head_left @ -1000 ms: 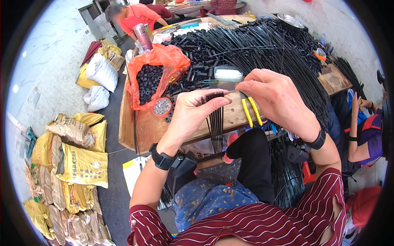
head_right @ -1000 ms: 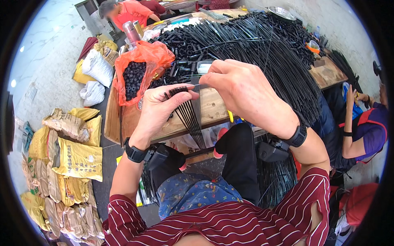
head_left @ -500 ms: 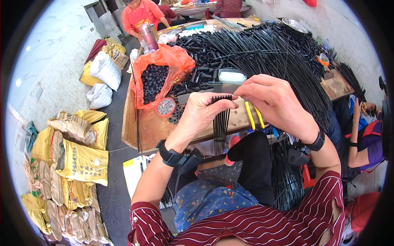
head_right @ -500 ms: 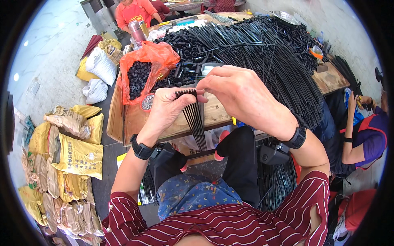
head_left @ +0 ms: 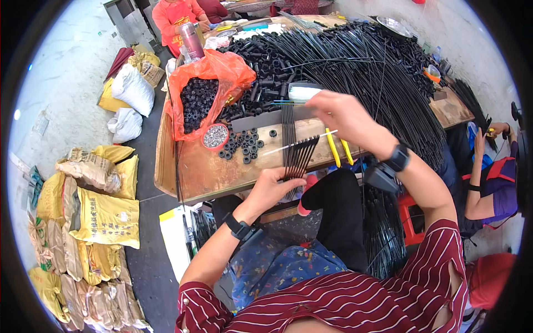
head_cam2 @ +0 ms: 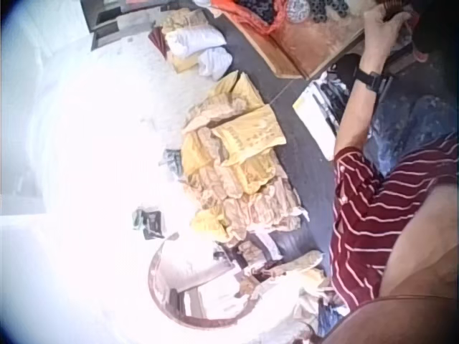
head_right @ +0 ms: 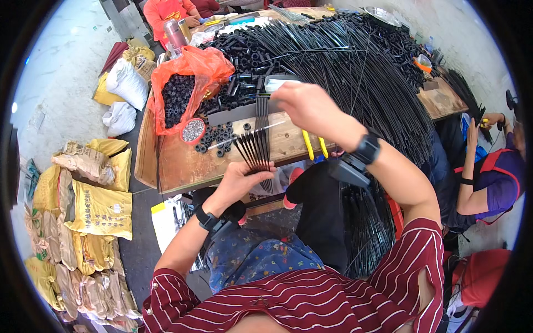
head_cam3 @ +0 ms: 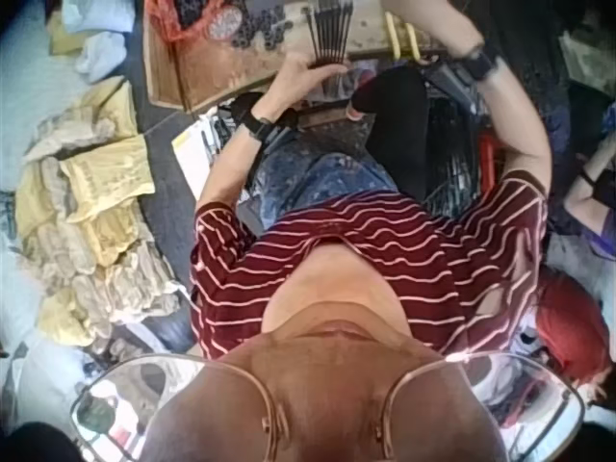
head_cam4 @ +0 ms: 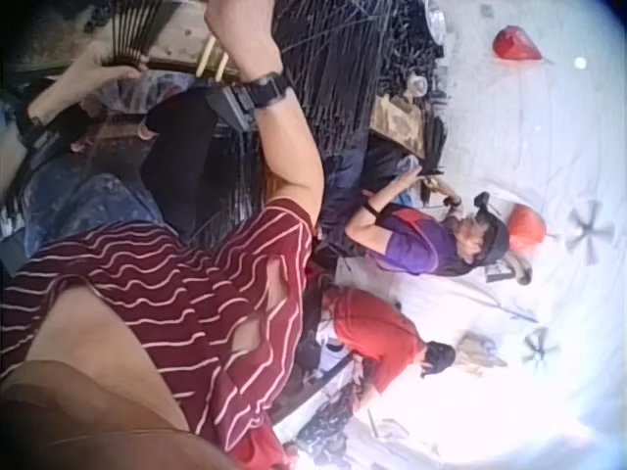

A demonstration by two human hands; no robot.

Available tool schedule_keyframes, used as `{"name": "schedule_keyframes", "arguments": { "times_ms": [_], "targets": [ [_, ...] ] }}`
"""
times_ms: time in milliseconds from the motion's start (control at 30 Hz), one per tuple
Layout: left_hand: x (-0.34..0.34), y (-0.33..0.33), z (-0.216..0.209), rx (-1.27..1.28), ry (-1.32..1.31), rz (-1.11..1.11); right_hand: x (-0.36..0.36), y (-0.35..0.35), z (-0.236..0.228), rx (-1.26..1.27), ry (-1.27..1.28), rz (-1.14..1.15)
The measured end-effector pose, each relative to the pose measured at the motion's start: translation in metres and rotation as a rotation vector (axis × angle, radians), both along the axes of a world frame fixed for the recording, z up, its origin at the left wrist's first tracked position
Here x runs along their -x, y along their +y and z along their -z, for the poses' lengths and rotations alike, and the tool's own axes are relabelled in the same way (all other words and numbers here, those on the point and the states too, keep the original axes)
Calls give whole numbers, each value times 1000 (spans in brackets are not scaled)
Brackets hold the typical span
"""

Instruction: Assembling components onto black cables using pliers in a factory setting.

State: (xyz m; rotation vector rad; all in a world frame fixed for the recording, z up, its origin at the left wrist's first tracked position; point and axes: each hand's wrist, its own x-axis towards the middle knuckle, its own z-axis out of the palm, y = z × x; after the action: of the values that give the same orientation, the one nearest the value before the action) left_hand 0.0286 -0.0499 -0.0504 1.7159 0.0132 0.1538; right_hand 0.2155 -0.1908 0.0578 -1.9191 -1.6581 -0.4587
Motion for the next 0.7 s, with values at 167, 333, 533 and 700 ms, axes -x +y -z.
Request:
{"name": "schedule_keyframes", "arguments": {
  "times_ms": [167,333,533,700],
  "targets": [
    [3,-3,5,-39,-37,-16,-34,49,65,321,-392,48],
    [12,0,-13,-14,-149,-71,-51,82,96,178,-503,-68],
    [19,14,-79,240,-372,-276,-56,78,81,168,-88,-246],
    [29,33,-129,397,-747,-370,-13,51,47,101,148,-246]
  ]
}}
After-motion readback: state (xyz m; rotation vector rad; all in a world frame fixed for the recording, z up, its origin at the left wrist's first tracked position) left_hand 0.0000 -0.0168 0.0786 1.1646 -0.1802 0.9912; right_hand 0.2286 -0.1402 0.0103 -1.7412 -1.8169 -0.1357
